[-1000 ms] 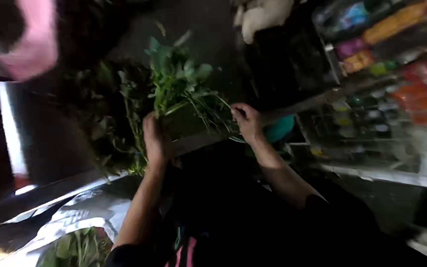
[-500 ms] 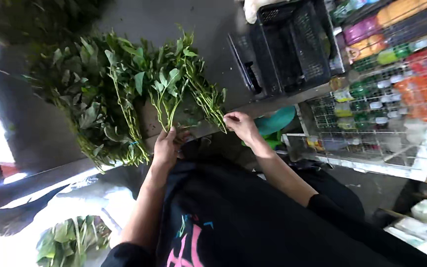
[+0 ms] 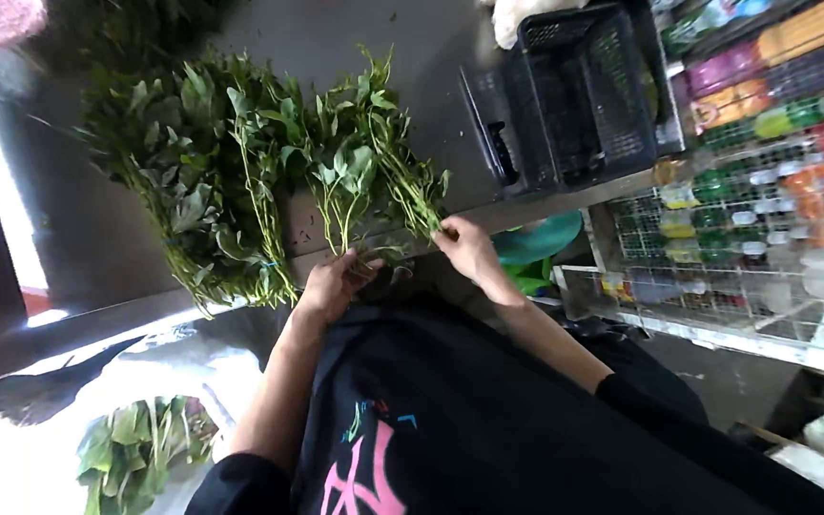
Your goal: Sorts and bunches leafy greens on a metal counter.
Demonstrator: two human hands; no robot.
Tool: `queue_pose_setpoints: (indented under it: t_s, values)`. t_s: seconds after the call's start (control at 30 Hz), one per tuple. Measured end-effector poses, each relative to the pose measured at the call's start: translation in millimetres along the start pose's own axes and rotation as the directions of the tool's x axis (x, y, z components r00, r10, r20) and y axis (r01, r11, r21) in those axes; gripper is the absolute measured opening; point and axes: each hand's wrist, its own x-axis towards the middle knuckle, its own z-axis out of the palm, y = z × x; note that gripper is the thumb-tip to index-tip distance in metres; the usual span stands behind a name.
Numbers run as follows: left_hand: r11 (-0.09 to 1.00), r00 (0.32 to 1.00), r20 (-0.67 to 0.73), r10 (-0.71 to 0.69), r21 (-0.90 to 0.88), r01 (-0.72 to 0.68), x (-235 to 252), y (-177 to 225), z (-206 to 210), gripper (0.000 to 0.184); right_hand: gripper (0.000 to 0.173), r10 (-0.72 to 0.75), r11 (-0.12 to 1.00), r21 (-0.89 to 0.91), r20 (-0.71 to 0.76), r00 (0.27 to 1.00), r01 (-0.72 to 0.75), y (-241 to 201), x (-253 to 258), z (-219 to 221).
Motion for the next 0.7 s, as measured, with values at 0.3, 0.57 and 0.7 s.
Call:
queue_pose_setpoints:
  t_s: [0.3, 0.57, 0.7]
  values:
    - [0.986, 1.000, 0.004, 0.016, 0.169, -0.017, 4, 3, 6, 0.034, 0.027, -0.099, 0.694, 0.686, -0.206, 0.973, 0.216, -33, 2, -81]
    - [0.996, 0.995, 0.059, 0.086, -0.044, -0.084, 12, 6, 8, 0.029, 0.030, -0.323, 0.441, 0.667, -0.506, 0.800, 0.601, -71, -6, -107]
    - [0.988, 0.989, 0.039, 0.146, -0.066, -0.143, 15, 7, 4, 0.027, 0.032, -0.310, 0.772, 0.354, -0.516, 0.799, 0.528, -50, 21, -68]
